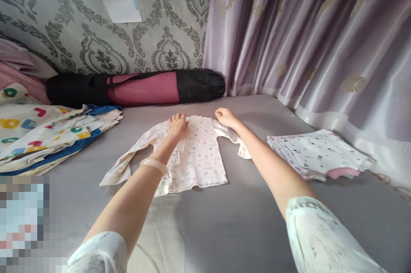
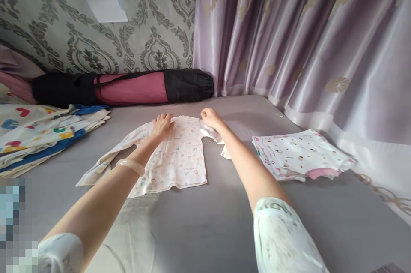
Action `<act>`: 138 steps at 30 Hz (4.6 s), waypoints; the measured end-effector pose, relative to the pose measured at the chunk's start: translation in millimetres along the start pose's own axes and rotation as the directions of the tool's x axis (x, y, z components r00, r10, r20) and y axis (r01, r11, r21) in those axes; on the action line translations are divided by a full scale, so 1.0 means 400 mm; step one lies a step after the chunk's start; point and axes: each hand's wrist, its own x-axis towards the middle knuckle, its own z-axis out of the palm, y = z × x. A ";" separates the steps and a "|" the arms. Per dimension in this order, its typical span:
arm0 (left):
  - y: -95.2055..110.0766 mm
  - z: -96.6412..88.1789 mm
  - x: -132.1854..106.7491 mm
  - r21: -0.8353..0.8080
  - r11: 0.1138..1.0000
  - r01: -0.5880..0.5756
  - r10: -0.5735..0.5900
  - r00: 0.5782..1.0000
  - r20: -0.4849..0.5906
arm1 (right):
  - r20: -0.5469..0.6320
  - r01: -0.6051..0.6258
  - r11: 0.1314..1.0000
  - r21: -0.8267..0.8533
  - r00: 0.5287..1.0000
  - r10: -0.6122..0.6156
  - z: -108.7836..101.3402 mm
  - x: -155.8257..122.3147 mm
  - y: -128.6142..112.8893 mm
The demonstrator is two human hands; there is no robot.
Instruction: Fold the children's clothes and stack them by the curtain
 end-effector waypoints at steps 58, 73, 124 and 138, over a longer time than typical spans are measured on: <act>0.219 0.125 -0.021 -0.170 0.965 -0.200 0.213 0.975 0.059 | 0.104 -0.475 0.878 0.054 0.877 0.469 -0.201 -0.164 0.314; 0.230 0.110 -0.029 -0.099 0.980 -0.172 0.182 0.979 0.096 | -0.078 -0.417 0.685 -0.597 0.880 0.468 -0.152 -0.172 0.194; 0.135 -0.028 -0.126 -0.128 0.979 -0.161 0.200 0.892 0.406 | -0.040 -0.077 0.904 -0.420 0.997 0.066 0.034 -0.189 0.011; 0.023 -0.109 -0.294 -0.113 0.983 -0.148 0.184 0.857 0.481 | 0.137 0.039 0.961 -0.274 0.991 -0.001 0.230 -0.051 -0.182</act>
